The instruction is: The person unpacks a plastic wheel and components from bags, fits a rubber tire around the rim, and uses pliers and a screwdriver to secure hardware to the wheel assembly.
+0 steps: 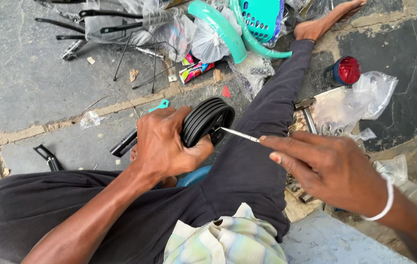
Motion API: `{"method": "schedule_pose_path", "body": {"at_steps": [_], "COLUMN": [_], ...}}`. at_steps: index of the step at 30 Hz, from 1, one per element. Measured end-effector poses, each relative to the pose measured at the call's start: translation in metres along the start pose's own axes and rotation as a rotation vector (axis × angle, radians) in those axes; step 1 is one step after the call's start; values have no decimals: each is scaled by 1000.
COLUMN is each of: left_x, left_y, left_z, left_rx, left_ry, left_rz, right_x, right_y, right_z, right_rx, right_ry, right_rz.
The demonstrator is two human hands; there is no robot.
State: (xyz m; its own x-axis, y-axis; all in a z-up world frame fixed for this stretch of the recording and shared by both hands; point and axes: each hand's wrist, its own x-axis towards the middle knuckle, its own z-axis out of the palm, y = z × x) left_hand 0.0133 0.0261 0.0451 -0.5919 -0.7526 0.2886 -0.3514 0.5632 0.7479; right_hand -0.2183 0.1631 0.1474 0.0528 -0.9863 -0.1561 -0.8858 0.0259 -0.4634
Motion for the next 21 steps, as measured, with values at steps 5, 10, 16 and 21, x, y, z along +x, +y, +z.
{"method": "schedule_pose_path", "body": {"at_steps": [5,10,16,21], "left_x": [-8,-13,-16,-17], "left_y": [2,3,4,6], "left_z": [-4,-8,-11,-13], "left_rx": [70,81,74,89], "left_ry": [8,12,26,5], "left_rz": [81,102,134,146], "right_x": [2,7,11,13], "right_y": [-5,-14,-22,-26], "right_z": [-9,-18,-18,-23], "right_rx": [-44,-47,-3,-81], "right_ry": [-42,-329,-316,-358], "right_rz": [-85,239,224,238]}}
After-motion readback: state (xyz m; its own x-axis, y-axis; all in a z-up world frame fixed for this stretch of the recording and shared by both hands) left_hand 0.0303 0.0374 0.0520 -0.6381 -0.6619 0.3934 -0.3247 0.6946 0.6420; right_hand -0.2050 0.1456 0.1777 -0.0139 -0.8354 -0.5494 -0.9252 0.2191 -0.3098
